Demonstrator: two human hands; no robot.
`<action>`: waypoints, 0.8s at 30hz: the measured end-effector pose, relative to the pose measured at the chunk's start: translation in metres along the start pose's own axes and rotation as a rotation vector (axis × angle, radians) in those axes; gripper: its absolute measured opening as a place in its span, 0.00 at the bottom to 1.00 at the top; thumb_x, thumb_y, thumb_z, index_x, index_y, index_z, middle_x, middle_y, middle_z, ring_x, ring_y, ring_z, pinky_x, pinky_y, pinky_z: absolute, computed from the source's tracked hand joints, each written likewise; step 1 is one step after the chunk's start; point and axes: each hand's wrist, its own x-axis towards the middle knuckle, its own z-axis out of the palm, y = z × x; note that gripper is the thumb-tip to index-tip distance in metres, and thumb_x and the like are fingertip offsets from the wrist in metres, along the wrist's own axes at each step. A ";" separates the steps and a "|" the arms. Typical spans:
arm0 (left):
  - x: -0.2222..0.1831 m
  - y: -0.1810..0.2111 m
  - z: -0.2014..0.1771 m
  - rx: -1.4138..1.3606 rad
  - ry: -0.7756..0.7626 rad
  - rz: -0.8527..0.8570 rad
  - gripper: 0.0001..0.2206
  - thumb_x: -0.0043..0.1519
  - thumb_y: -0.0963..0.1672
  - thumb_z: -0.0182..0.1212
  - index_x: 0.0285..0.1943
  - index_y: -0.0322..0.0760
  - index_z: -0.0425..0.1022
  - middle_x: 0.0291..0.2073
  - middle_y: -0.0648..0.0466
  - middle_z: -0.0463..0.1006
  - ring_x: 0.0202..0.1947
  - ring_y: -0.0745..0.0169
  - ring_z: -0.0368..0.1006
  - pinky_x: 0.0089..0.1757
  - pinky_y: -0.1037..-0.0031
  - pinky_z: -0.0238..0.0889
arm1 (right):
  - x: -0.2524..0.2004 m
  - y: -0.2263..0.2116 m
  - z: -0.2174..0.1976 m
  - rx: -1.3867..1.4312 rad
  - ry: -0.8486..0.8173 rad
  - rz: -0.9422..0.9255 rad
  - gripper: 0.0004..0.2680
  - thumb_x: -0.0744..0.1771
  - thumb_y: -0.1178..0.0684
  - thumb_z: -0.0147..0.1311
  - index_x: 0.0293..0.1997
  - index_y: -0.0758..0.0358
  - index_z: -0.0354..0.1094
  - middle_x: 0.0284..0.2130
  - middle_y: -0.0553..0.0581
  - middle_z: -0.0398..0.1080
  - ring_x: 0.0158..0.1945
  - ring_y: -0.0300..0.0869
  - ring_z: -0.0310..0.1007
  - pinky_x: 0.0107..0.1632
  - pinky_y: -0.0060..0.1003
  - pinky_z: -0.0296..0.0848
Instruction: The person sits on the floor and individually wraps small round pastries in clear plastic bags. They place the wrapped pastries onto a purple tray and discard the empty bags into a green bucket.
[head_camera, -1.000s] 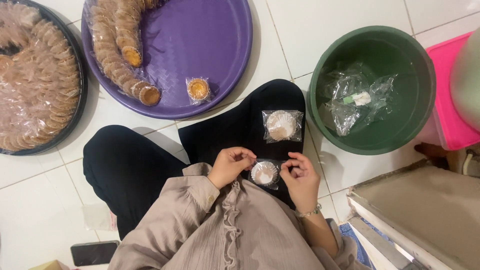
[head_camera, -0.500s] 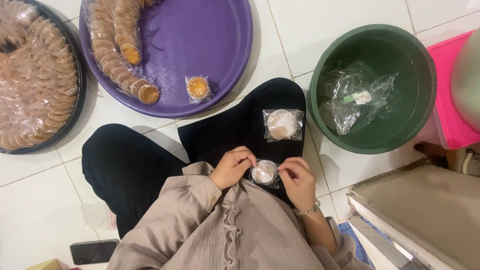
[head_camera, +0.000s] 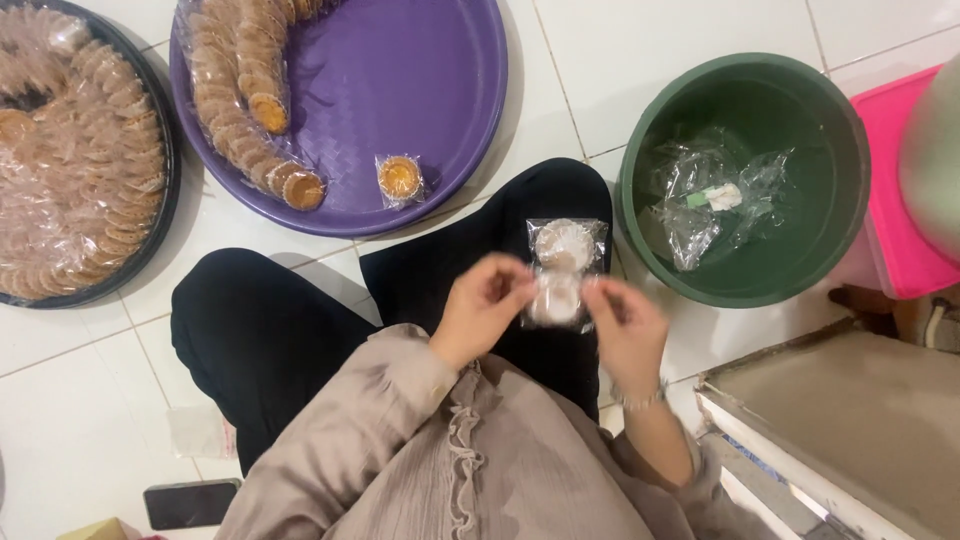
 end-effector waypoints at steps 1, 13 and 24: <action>0.011 0.010 0.004 -0.003 0.073 0.023 0.10 0.56 0.40 0.72 0.44 0.36 0.78 0.30 0.54 0.78 0.32 0.67 0.73 0.38 0.74 0.71 | 0.014 -0.005 0.002 0.022 0.032 -0.098 0.05 0.66 0.55 0.66 0.42 0.63 0.79 0.33 0.59 0.79 0.34 0.38 0.76 0.37 0.34 0.75; 0.031 -0.017 0.007 0.143 0.194 0.181 0.07 0.65 0.42 0.60 0.49 0.38 0.80 0.38 0.48 0.75 0.36 0.55 0.75 0.41 0.67 0.72 | 0.035 0.022 0.044 0.000 0.096 -0.372 0.10 0.70 0.60 0.45 0.53 0.73 0.70 0.45 0.72 0.70 0.53 0.56 0.70 0.58 0.48 0.66; 0.003 -0.032 -0.026 -0.716 0.091 0.084 0.24 0.73 0.53 0.39 0.73 0.35 0.56 0.56 0.48 0.68 0.48 0.64 0.70 0.43 0.76 0.71 | -0.012 -0.040 0.091 -0.121 0.071 -0.648 0.16 0.68 0.53 0.57 0.63 0.64 0.68 0.47 0.58 0.64 0.33 0.42 0.69 0.37 0.36 0.73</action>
